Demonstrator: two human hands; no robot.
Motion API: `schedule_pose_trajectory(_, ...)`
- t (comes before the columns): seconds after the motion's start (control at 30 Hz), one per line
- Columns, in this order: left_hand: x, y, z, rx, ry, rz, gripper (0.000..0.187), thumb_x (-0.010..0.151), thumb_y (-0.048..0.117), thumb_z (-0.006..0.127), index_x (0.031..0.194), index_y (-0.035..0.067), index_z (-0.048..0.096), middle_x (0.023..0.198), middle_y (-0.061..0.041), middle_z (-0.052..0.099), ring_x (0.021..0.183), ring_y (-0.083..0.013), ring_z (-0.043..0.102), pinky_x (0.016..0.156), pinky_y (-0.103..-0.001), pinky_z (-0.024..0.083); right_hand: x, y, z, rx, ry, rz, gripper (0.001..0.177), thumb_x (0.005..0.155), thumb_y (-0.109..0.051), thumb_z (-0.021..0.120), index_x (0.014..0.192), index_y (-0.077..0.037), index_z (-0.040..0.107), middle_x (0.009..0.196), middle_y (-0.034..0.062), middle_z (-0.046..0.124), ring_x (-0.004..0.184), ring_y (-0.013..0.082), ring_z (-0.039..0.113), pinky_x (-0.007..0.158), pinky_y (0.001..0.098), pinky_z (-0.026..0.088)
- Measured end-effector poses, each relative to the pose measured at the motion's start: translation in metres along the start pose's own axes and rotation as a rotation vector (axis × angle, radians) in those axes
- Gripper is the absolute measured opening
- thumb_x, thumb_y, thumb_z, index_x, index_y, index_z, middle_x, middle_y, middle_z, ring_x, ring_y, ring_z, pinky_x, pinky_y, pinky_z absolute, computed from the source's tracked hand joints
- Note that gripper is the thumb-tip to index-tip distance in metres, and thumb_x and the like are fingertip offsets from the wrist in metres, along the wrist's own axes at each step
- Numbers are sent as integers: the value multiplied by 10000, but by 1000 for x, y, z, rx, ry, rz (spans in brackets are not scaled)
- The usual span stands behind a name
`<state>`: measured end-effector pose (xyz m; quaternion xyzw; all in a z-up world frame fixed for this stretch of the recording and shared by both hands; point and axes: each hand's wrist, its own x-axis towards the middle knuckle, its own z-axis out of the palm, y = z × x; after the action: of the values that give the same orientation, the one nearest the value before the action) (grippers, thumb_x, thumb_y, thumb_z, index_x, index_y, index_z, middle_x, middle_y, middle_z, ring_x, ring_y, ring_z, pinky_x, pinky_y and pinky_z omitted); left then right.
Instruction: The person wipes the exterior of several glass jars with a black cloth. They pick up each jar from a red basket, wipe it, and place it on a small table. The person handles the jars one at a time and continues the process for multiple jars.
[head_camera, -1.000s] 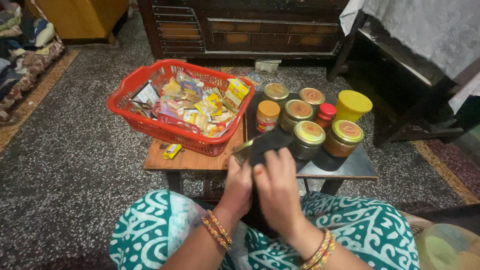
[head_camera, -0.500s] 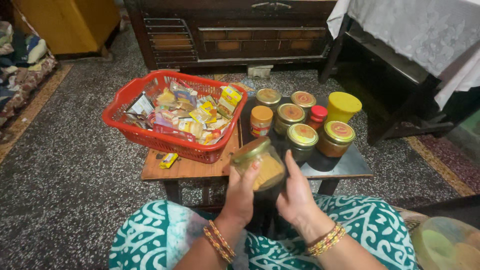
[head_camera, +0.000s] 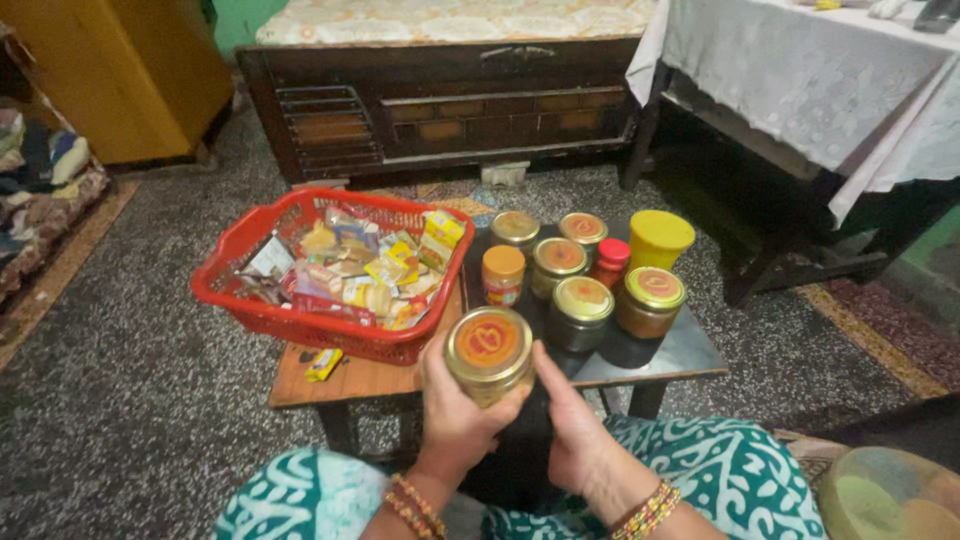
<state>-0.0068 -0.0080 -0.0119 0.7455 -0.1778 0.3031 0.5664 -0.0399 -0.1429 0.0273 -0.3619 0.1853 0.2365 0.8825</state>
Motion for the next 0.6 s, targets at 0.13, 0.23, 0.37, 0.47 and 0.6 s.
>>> schedule_pose_trajectory(0.13,6,-3,-5,-112,9,-109,938,647,181,925,1394,-1,387,1284,-179,583,1183,-270,605,1028,-424,480,2,-11,-11,-229,96,-98,463,898,-538,627,1044,-115,744,866,42,769,701,184,703,586,347,534)
schedule_pose_trajectory(0.23,9,-9,-7,-298,8,-154,851,720,113,873,1394,-5,365,1241,-159,644,1113,-218,680,982,-378,540,-2,-23,-22,-306,145,-107,317,889,-400,676,969,-104,758,804,39,765,655,182,692,564,343,523)
schedule_pose_trajectory(0.37,13,-16,3,-394,47,-230,794,732,58,844,1372,-7,378,1187,-134,683,1047,-201,724,929,-352,583,-11,-42,-35,-311,85,-226,293,884,-378,704,906,-90,755,748,39,748,610,179,672,548,334,513)
schedule_pose_trajectory(0.47,17,-23,18,-289,48,-210,805,710,76,874,1359,-4,405,1184,-135,685,1056,-191,711,931,-350,572,-13,-51,-41,-272,131,-249,279,876,-360,707,899,-86,751,744,49,748,609,189,675,544,343,512)
schedule_pose_trajectory(0.6,26,-33,42,-76,16,-144,832,653,130,935,1312,-4,444,1174,-173,668,1070,-261,691,930,-397,546,-13,-59,-45,-232,76,-255,328,880,-364,721,885,-37,747,715,88,734,577,211,667,535,350,524)
